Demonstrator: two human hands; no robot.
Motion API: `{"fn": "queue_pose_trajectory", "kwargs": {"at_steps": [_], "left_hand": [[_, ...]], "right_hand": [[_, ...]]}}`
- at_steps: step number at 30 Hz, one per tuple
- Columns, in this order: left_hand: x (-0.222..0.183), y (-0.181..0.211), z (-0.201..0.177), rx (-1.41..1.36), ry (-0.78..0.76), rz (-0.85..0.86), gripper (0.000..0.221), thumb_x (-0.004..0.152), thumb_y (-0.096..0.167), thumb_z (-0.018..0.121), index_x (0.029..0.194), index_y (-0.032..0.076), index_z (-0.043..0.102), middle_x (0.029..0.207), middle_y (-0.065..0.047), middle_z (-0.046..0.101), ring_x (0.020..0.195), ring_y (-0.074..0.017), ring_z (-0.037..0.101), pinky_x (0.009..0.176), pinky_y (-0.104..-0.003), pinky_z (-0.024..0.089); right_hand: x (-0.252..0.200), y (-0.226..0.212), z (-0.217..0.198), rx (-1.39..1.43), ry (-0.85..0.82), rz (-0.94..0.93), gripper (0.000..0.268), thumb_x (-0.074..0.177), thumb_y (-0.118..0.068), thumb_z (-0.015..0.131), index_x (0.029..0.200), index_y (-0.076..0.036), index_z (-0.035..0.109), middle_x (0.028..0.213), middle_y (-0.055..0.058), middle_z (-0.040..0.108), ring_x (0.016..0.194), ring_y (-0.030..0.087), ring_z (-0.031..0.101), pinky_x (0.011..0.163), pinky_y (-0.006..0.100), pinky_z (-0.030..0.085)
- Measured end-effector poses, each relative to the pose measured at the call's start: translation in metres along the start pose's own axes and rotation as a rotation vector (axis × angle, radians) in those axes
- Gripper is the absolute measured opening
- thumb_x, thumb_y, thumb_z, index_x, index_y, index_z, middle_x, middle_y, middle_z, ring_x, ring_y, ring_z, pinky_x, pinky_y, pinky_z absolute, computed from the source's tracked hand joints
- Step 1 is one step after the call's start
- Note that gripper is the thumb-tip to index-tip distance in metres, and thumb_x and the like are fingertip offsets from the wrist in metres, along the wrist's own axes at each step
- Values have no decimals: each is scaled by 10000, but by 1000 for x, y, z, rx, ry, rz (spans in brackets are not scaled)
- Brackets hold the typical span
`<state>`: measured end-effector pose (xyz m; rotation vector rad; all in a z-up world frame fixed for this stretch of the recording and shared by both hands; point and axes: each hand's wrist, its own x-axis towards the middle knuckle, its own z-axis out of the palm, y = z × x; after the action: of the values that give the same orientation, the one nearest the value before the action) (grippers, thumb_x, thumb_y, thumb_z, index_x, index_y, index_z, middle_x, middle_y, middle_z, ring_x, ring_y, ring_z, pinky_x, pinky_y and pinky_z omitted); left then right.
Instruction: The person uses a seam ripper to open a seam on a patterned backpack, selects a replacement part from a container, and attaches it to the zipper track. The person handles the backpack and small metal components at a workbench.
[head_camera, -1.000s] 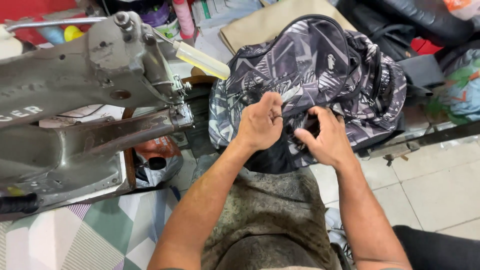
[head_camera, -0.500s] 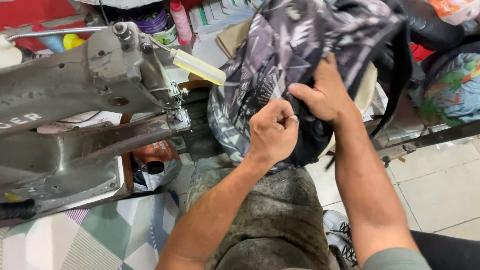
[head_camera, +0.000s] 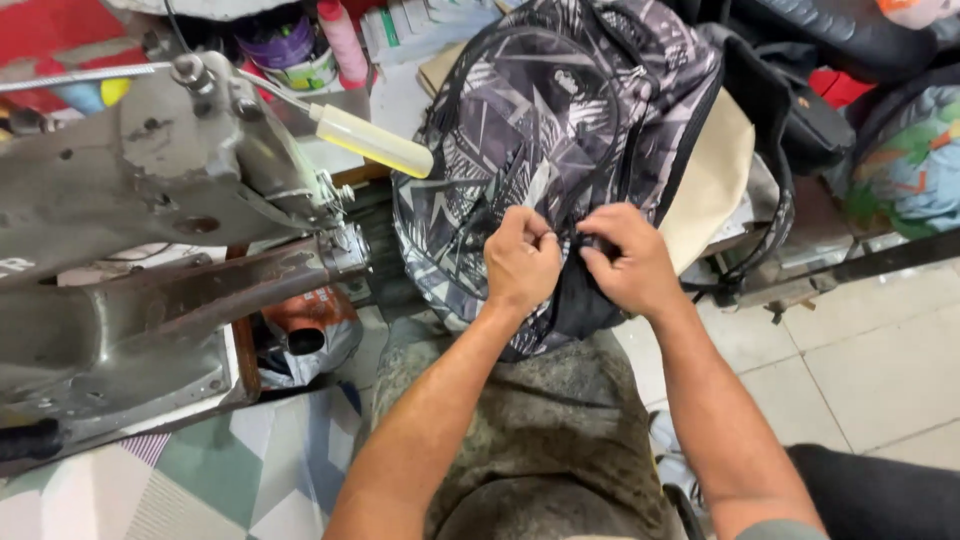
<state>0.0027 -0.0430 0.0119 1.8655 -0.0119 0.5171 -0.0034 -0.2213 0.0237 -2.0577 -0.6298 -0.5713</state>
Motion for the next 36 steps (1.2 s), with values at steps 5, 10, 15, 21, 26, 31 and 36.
{"fn": "queue_pose_trajectory", "kwargs": {"at_steps": [5, 10, 15, 21, 26, 31, 36], "left_hand": [[-1, 3, -3, -8, -30, 2, 179, 721, 84, 711, 781, 195, 584, 493, -33, 519, 571, -283, 656, 579, -384, 523], [-1, 10, -11, 5, -52, -13, 175, 728, 86, 725, 782, 191, 597, 495, -36, 535, 569, -282, 656, 571, -387, 519], [0, 12, -15, -141, -91, -93, 183, 743, 16, 704, 817, 137, 588, 672, -74, 718, 600, -229, 710, 589, -328, 550], [-1, 9, -15, -154, -125, -79, 199, 757, -6, 716, 844, 102, 573, 768, -104, 757, 688, -266, 749, 598, -355, 570], [2, 8, -20, -76, -149, 53, 218, 748, 4, 723, 852, 132, 581, 675, -67, 724, 614, -226, 708, 559, -311, 558], [3, 11, -21, -123, -190, 66, 332, 737, 34, 767, 946, 104, 519, 747, -87, 730, 639, -223, 726, 583, -330, 577], [9, 14, -19, -20, -154, 77, 276, 748, 44, 719, 911, 130, 514, 721, -35, 727, 632, -270, 705, 573, -384, 552]], "right_hand": [[11, 26, 9, -196, -92, -113, 109, 931, -213, 756, 1038, -215, 780, 1015, 39, 640, 920, 297, 655, 784, 405, 476], [29, 11, 4, -19, -158, -149, 91, 968, -164, 738, 1038, -160, 797, 1033, 87, 641, 937, 350, 638, 835, 421, 498], [26, 7, 13, 187, -84, -36, 31, 913, -97, 813, 899, -119, 796, 911, 53, 728, 796, 243, 700, 744, 348, 549], [26, 1, 8, 62, -161, -85, 117, 1003, -99, 698, 932, -128, 786, 900, 53, 686, 785, 276, 684, 696, 361, 543], [36, -5, 7, 9, -179, -117, 108, 973, -70, 732, 872, -97, 759, 858, 73, 677, 760, 315, 683, 669, 377, 552], [38, -5, 10, -13, -180, -126, 115, 971, -113, 749, 858, -122, 762, 866, 56, 692, 771, 313, 693, 666, 377, 560], [30, 14, 8, 114, -106, 34, 245, 886, -95, 820, 1114, -101, 727, 946, 46, 739, 936, 228, 714, 848, 351, 554]]}}
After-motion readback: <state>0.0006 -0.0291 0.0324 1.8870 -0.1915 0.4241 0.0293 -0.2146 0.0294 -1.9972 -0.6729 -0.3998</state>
